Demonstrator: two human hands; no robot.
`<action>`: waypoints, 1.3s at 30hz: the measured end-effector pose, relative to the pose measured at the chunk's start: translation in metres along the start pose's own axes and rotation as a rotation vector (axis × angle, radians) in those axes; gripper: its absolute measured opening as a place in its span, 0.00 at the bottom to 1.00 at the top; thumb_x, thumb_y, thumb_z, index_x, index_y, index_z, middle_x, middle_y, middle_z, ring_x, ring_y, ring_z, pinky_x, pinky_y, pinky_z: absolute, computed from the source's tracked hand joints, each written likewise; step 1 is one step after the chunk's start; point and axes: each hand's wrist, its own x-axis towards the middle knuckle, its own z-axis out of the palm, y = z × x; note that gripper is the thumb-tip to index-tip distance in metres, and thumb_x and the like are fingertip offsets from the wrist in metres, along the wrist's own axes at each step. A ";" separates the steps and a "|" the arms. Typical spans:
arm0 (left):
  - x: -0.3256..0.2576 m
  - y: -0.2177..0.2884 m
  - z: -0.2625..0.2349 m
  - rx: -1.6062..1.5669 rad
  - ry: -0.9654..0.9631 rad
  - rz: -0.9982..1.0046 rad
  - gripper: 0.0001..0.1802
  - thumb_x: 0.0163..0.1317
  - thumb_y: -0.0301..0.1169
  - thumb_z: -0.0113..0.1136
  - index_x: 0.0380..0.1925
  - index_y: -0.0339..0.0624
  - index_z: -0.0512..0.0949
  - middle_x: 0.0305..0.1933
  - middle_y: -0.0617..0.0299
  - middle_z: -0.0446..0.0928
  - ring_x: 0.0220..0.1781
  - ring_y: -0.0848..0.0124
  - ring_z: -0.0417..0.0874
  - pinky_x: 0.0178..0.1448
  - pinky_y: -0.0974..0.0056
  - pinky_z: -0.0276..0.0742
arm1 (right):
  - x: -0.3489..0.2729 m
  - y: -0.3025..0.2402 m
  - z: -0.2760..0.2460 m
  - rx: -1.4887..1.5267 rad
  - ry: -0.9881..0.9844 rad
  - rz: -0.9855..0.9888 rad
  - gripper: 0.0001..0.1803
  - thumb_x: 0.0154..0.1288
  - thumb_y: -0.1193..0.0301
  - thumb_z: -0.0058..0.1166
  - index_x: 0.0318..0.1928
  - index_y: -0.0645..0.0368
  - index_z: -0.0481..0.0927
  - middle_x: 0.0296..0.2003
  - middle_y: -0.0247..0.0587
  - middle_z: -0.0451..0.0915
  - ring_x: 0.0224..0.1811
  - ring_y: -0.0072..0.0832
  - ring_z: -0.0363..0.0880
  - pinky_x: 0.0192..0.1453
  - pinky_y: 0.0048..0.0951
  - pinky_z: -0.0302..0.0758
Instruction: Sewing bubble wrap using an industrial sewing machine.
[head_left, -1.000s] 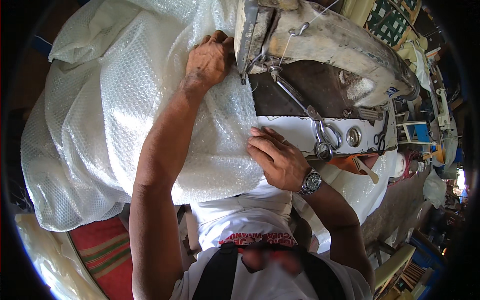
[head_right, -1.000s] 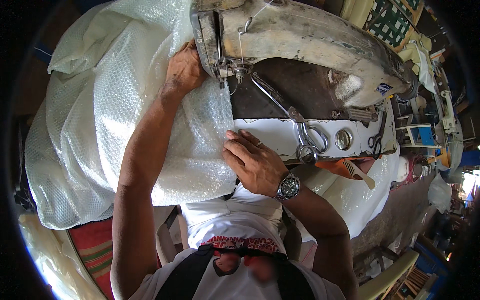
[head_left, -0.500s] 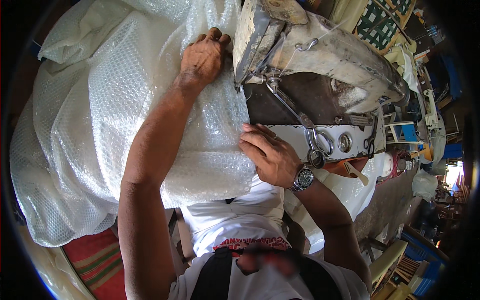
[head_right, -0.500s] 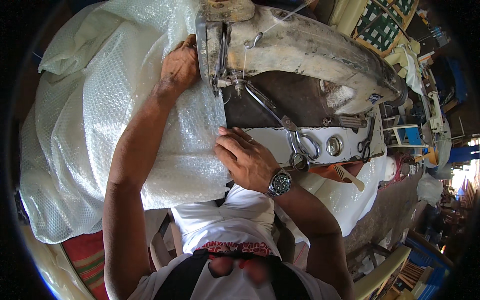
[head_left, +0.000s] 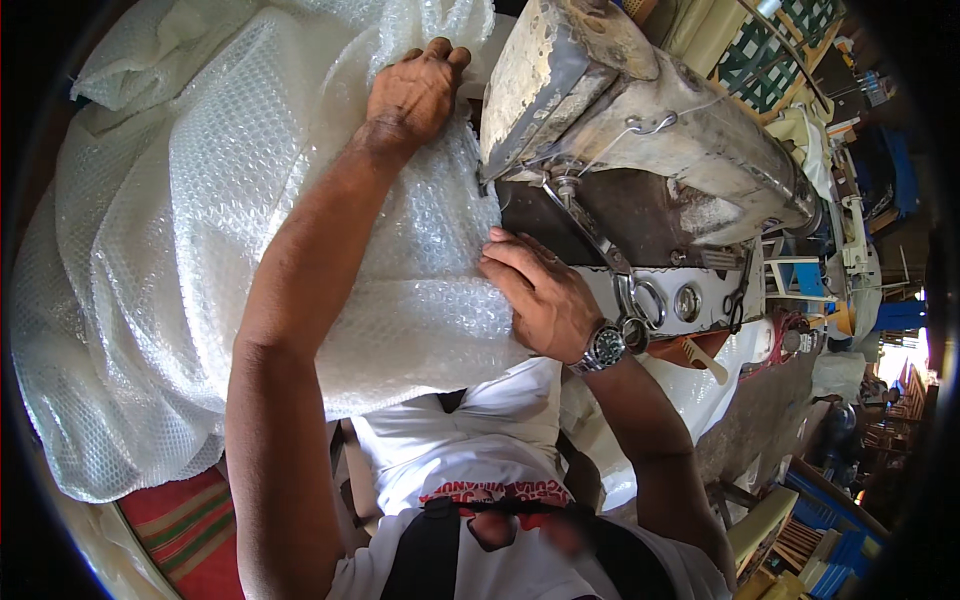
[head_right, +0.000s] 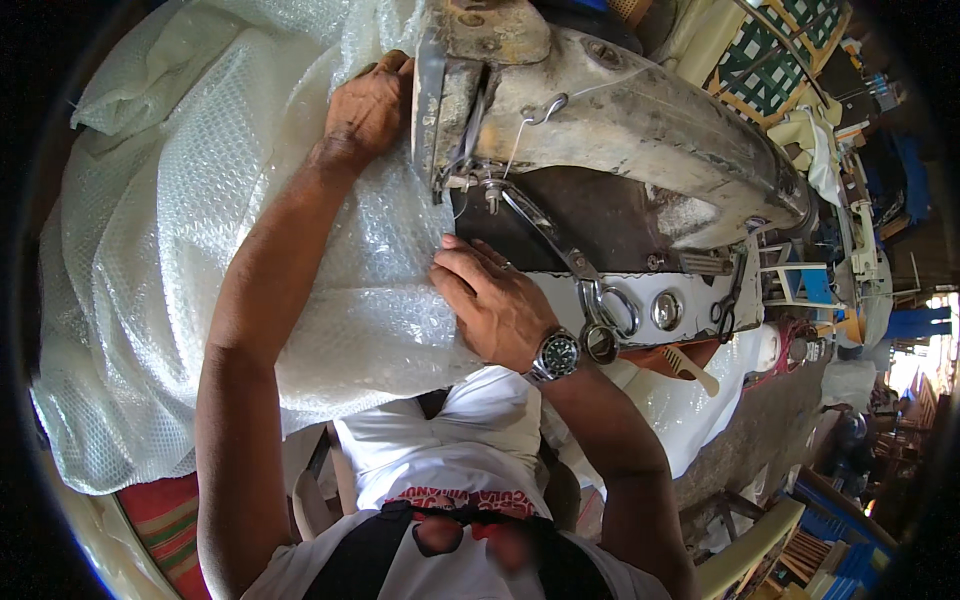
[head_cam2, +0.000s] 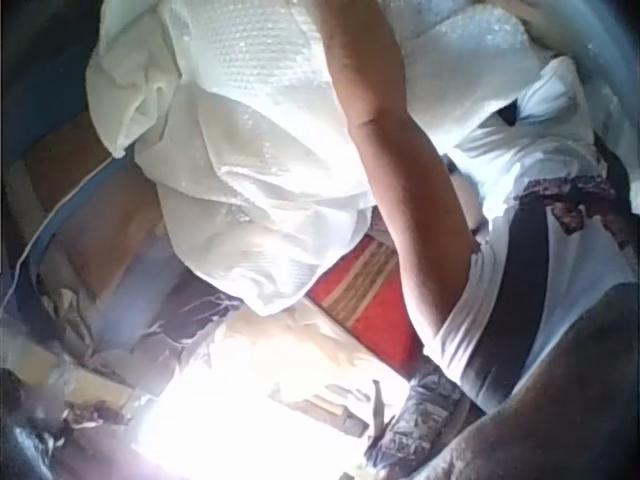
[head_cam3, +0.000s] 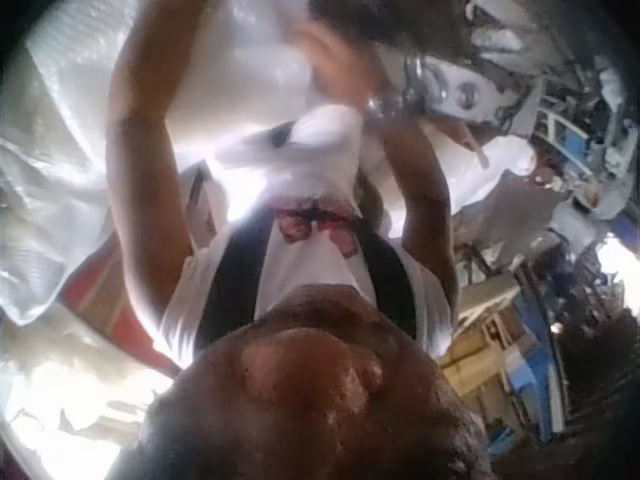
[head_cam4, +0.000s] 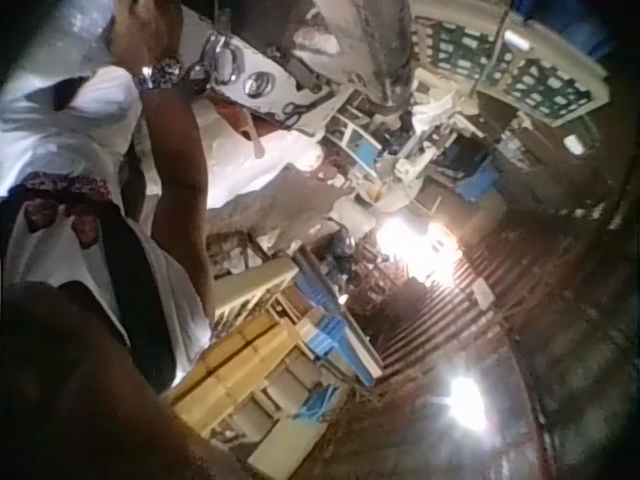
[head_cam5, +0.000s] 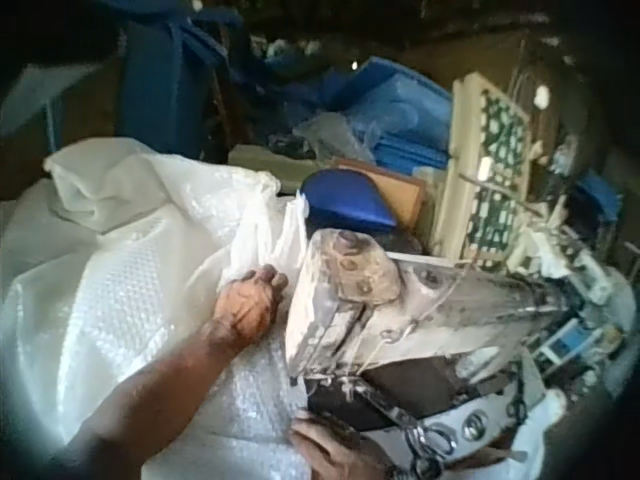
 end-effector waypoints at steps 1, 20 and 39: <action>0.002 -0.002 0.001 -0.001 -0.005 0.003 0.15 0.68 0.29 0.53 0.54 0.52 0.76 0.60 0.57 0.78 0.60 0.52 0.83 0.62 0.51 0.82 | 0.001 0.000 0.000 0.016 -0.006 0.017 0.29 0.49 0.86 0.56 0.57 0.65 0.81 0.61 0.48 0.78 0.71 0.46 0.74 0.76 0.44 0.73; 0.020 -0.022 0.015 -0.049 0.081 0.038 0.12 0.71 0.35 0.58 0.52 0.47 0.78 0.58 0.56 0.80 0.56 0.51 0.85 0.58 0.50 0.84 | 0.015 -0.001 0.005 0.076 0.036 0.137 0.30 0.53 0.81 0.60 0.60 0.64 0.79 0.64 0.48 0.75 0.70 0.48 0.72 0.75 0.45 0.71; -0.259 0.011 -0.171 0.279 0.358 -0.570 0.40 0.69 0.53 0.65 0.69 0.32 0.70 0.76 0.37 0.66 0.80 0.36 0.59 0.82 0.38 0.51 | 0.003 0.008 0.015 -0.001 0.283 0.091 0.35 0.49 0.89 0.51 0.61 0.57 0.83 0.61 0.51 0.76 0.62 0.55 0.74 0.67 0.47 0.73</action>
